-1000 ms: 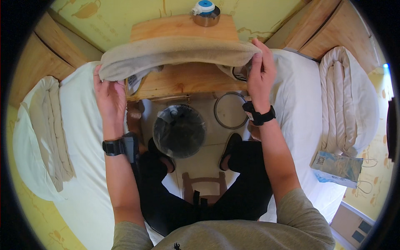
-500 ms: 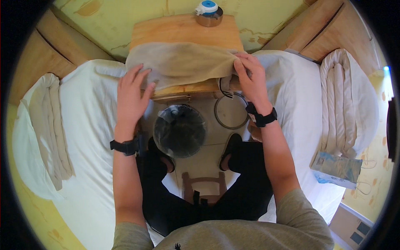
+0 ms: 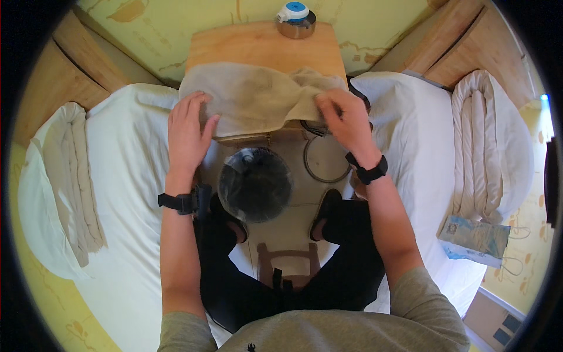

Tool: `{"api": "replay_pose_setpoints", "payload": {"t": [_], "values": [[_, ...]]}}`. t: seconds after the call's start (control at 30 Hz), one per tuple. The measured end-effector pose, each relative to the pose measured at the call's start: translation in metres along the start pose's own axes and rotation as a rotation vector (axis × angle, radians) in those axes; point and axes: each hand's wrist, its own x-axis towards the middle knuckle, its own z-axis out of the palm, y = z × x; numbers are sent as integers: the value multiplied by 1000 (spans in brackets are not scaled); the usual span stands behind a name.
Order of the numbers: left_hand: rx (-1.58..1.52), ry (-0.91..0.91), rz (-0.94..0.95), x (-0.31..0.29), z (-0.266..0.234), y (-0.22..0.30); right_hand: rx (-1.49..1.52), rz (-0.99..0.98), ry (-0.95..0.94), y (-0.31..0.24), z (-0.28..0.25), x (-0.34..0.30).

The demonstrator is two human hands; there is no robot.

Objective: Cleaning and smoothing a towel on a nightstand and using a small tool to poke at furniture components.

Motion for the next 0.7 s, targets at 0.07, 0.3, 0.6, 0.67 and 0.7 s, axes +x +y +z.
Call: {"api": "replay_pose_setpoints", "payload": {"t": [0.07,0.3,0.6,0.67,0.7], "values": [[28,-84,19,-1,-3,6,-48,-30,-258,9,19,-5],[124,-130,28,-7,3,1,-131,-43,-354,-6,22,-12],[68,-98,60,-10,10,2,-454,19,74,35,29,7],[105,-100,91,-11,11,4,-516,-10,114,35,36,8],[105,-100,91,-11,10,3,-516,-10,114,31,40,7]]}}
